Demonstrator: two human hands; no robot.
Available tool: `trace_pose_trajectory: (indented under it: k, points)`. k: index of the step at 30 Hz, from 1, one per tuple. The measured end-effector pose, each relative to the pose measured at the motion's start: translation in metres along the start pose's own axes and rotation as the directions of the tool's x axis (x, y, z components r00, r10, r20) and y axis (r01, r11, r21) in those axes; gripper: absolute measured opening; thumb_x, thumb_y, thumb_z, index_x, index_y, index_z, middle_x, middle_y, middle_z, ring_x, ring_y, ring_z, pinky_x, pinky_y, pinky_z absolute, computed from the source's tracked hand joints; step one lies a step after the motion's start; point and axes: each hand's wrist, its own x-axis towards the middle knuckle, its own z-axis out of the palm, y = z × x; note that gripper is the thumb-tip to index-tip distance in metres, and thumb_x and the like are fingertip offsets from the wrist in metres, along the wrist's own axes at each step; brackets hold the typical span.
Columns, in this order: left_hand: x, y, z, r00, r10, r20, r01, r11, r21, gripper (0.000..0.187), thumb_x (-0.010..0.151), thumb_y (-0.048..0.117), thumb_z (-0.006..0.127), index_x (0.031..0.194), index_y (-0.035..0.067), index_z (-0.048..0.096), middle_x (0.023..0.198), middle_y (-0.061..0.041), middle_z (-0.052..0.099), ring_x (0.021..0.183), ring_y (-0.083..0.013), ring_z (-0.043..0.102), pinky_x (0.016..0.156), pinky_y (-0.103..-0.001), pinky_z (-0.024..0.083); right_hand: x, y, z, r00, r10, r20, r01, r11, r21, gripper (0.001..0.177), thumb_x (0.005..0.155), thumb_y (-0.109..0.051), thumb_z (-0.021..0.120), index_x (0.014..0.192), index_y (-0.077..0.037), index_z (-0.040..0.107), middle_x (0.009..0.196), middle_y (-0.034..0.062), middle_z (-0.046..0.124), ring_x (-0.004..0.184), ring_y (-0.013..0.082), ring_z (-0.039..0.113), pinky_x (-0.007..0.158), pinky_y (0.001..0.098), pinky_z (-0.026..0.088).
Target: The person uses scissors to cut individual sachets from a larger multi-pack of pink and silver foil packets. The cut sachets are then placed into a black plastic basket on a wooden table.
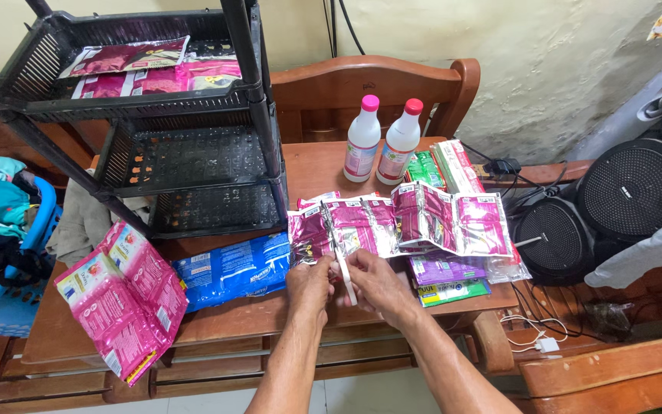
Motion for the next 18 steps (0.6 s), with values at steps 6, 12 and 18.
trace_pose_trajectory:
  k: [6, 12, 18]
  points:
    - [0.0, 0.002, -0.002, 1.0, -0.003, -0.005, 0.003, 1.0, 0.009, 0.027, 0.085, 0.02, 0.079, 0.076, -0.002, 0.065, 0.06, -0.009, 0.064, 0.04, -0.0113, 0.049, 0.035, -0.027, 0.031, 0.0, 0.005, 0.001, 0.999, -0.036, 0.016, 0.036, 0.999, -0.034, 0.036, 0.09, -0.041, 0.072, 0.102, -0.009, 0.062, 0.072, 0.0052, 0.07, 0.05, 0.0074, 0.061, 0.035, 0.0205, 0.032]
    - [0.004, -0.004, -0.003, 1.0, 0.012, -0.002, -0.012, 1.0, 0.014, 0.025, 0.086, 0.02, 0.077, 0.077, -0.002, 0.066, 0.059, -0.008, 0.062, 0.04, -0.0111, 0.049, 0.035, -0.027, 0.031, 0.006, -0.003, 0.0, 1.0, -0.018, 0.02, 0.019, 0.999, -0.026, 0.04, 0.09, -0.043, 0.072, 0.104, -0.007, 0.064, 0.071, 0.005, 0.072, 0.052, 0.0079, 0.063, 0.037, 0.021, 0.034]
    - [0.007, -0.006, -0.005, 1.0, 0.015, 0.003, -0.015, 1.0, 0.014, 0.023, 0.088, 0.018, 0.073, 0.077, -0.001, 0.065, 0.058, -0.006, 0.063, 0.041, -0.0107, 0.05, 0.035, -0.027, 0.033, 0.01, -0.009, 0.001, 1.0, 0.007, -0.005, -0.008, 0.997, -0.082, 0.043, 0.088, -0.047, 0.071, 0.104, -0.007, 0.064, 0.068, 0.005, 0.07, 0.051, 0.0073, 0.061, 0.038, 0.0199, 0.034]
